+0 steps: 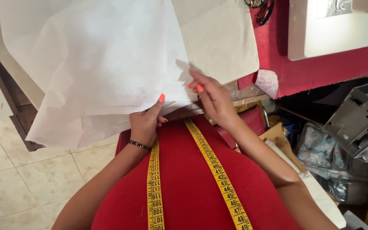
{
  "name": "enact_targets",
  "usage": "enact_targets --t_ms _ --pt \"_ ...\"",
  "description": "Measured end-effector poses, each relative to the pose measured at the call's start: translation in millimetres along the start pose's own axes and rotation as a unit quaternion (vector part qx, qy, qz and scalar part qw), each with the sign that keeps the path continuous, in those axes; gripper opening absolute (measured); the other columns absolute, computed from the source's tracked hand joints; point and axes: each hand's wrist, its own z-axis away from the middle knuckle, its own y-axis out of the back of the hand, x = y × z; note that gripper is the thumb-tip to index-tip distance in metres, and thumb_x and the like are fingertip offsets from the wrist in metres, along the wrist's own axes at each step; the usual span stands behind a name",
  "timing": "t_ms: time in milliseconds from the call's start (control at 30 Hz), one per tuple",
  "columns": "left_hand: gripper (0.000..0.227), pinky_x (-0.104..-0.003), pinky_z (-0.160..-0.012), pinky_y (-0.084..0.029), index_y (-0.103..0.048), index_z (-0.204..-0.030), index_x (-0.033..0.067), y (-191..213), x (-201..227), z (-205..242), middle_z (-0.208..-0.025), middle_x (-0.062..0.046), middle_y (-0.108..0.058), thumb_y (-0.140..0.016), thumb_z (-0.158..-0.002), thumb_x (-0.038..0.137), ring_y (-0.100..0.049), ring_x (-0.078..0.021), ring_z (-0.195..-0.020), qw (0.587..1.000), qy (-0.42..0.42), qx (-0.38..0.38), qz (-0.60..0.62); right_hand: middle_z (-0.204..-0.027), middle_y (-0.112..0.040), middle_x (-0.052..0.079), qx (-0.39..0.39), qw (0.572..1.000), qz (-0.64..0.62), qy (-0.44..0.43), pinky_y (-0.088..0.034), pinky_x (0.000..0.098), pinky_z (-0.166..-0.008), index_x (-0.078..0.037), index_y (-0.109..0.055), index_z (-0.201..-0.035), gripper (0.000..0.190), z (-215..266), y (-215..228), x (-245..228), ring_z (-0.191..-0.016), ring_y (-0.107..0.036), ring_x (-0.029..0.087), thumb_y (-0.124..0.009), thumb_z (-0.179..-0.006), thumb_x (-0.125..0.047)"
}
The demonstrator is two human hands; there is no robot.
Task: The person is folding the edge of a white fabric piece and pinning it in place to prepare for sewing.
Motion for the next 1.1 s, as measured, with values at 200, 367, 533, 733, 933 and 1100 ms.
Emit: enact_targets --t_ms 200,367,533,733,933,1100 --pt "0.053 -0.026 -0.041 -0.049 -0.065 -0.11 -0.0122 2.4 -9.7 -7.1 -0.047 -0.017 -0.061 -0.085 -0.087 0.03 -0.066 -0.0237 -0.043 0.999 -0.017 -0.026 -0.004 -0.098 -0.079 0.007 -0.021 0.985 0.17 0.011 -0.06 0.0425 -0.081 -0.012 -0.078 -0.109 0.018 14.4 8.3 -6.0 -0.093 -0.075 0.034 -0.066 -0.099 -0.004" --pt "0.057 -0.026 -0.04 -0.05 -0.064 -0.118 -0.0121 4.3 -17.9 -10.0 -0.046 -0.016 -0.061 -0.086 -0.087 0.031 -0.065 -0.023 -0.041 0.998 -0.033 -0.045 -0.002 -0.1 -0.069 0.001 0.031 0.961 0.266 0.066 -0.061 0.0342 -0.082 -0.018 -0.081 -0.102 0.01 26.0 -3.7 3.7 -0.093 -0.07 0.023 -0.077 -0.094 -0.014" --pt "0.058 -0.026 -0.041 -0.05 -0.064 -0.121 -0.0136 2.1 -10.3 -3.9 -0.045 -0.015 -0.06 -0.084 -0.089 0.03 -0.063 -0.0213 -0.039 0.998 -0.046 -0.051 0.006 -0.097 -0.065 0.002 0.049 0.955 0.281 0.086 -0.061 0.0338 -0.079 -0.018 -0.083 -0.101 0.01 25.4 -8.2 1.1 -0.091 -0.069 0.022 -0.079 -0.092 -0.015" --pt "0.058 -0.026 -0.04 -0.052 -0.06 -0.125 -0.0161 1.2 -19.9 -8.9 -0.044 -0.014 -0.059 -0.083 -0.09 0.024 -0.06 -0.0191 -0.037 0.995 -0.066 -0.063 0.033 -0.094 -0.065 0.002 0.054 0.958 0.268 0.084 -0.061 0.0349 -0.076 -0.016 -0.083 -0.099 0.009 22.1 -11.7 -6.0 -0.088 -0.069 0.023 -0.081 -0.091 -0.013" --pt "0.058 -0.026 -0.039 -0.052 -0.058 -0.128 -0.0172 1.8 -18.2 -7.6 -0.045 -0.014 -0.059 -0.082 -0.091 0.021 -0.058 -0.0167 -0.035 0.994 -0.077 -0.064 0.045 -0.095 -0.065 0.003 0.061 0.953 0.279 0.096 -0.061 0.0347 -0.076 -0.016 -0.082 -0.099 0.009 22.3 -10.9 -11.2 -0.088 -0.069 0.023 -0.081 -0.091 -0.013" --pt "0.058 -0.027 -0.038 -0.052 -0.057 -0.129 -0.0175 1.0 -15.2 -2.1 -0.047 -0.013 -0.061 -0.081 -0.091 0.02 -0.057 -0.0153 -0.035 0.994 -0.075 -0.066 0.046 -0.094 -0.065 0.002 0.06 0.953 0.281 0.097 -0.06 0.0346 -0.076 -0.016 -0.081 -0.098 0.007 20.6 -15.6 -13.2 -0.088 -0.07 0.022 -0.079 -0.092 -0.013"
